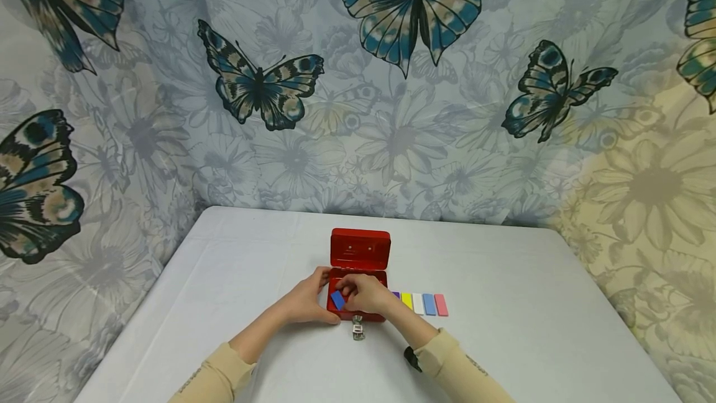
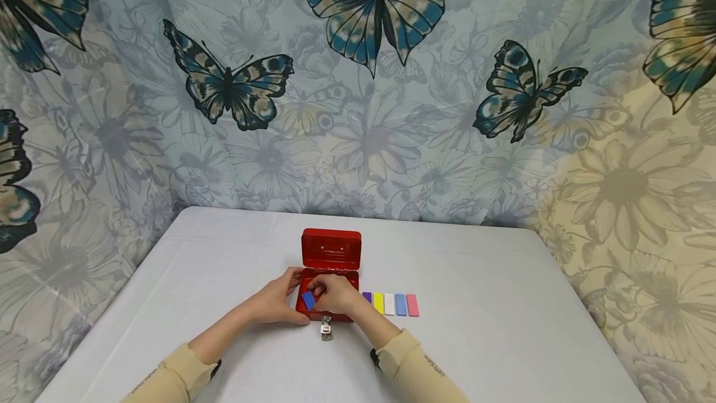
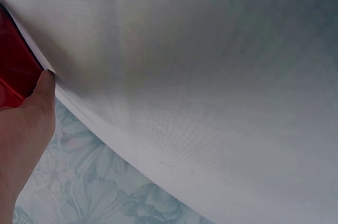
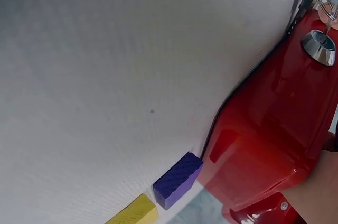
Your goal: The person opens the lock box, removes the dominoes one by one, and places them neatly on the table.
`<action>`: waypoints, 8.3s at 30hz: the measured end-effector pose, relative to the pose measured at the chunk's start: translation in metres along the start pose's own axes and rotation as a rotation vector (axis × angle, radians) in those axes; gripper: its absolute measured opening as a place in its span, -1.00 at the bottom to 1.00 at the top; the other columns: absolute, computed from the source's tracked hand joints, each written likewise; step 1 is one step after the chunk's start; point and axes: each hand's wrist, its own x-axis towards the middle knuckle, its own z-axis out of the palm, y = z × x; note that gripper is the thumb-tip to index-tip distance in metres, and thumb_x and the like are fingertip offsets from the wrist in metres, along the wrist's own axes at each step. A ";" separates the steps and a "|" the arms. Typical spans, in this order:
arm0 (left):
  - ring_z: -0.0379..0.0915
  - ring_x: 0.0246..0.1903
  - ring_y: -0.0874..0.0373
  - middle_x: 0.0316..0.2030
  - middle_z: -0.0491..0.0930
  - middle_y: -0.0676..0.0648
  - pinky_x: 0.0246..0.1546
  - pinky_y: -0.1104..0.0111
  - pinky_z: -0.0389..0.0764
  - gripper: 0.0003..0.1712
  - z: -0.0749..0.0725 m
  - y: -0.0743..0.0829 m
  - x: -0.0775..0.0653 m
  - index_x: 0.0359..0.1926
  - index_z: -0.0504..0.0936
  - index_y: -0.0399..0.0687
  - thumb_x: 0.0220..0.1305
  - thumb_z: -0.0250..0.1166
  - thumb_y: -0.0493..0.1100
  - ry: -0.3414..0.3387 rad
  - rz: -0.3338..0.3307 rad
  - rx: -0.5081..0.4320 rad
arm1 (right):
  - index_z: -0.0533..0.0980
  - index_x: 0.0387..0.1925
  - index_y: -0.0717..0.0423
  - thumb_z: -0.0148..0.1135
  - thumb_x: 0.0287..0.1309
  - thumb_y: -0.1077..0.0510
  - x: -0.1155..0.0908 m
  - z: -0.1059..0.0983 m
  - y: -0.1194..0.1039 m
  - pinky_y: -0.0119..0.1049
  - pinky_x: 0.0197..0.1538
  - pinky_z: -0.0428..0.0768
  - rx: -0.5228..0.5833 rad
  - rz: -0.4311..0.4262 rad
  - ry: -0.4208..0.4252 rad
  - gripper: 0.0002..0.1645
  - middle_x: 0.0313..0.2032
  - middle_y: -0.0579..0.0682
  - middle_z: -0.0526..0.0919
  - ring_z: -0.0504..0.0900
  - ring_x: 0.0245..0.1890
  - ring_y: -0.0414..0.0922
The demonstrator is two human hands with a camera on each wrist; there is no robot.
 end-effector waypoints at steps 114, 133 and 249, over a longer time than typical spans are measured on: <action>0.30 0.28 -0.13 0.28 0.35 -0.21 0.24 0.06 0.40 0.13 0.004 -0.002 0.001 0.36 0.15 -0.20 -0.16 0.60 -0.02 0.009 -0.048 0.027 | 0.53 0.13 0.08 0.46 0.05 0.11 -0.058 -0.044 0.020 -0.29 -0.27 0.67 0.180 0.048 0.135 -0.43 -0.31 -0.06 0.60 0.58 -0.22 -0.11; 0.29 0.28 -0.15 0.27 0.36 -0.22 0.23 0.04 0.41 0.10 0.003 0.001 0.000 0.34 0.16 -0.23 -0.16 0.60 -0.05 0.010 -0.025 0.018 | 0.52 0.14 0.11 0.44 0.06 0.10 -0.087 -0.065 0.040 -0.24 -0.16 0.67 0.290 0.145 0.170 -0.43 -0.13 0.05 0.62 0.59 -0.16 -0.10; 0.28 0.30 -0.13 0.29 0.35 -0.21 0.25 0.05 0.39 0.13 0.004 -0.003 0.002 0.36 0.15 -0.22 -0.16 0.60 -0.02 0.008 -0.040 0.011 | 0.52 0.08 0.26 0.45 0.04 0.21 -0.134 -0.112 0.136 -0.44 -0.33 0.51 -0.085 0.024 0.217 -0.46 -0.14 0.08 0.48 0.47 -0.30 -0.11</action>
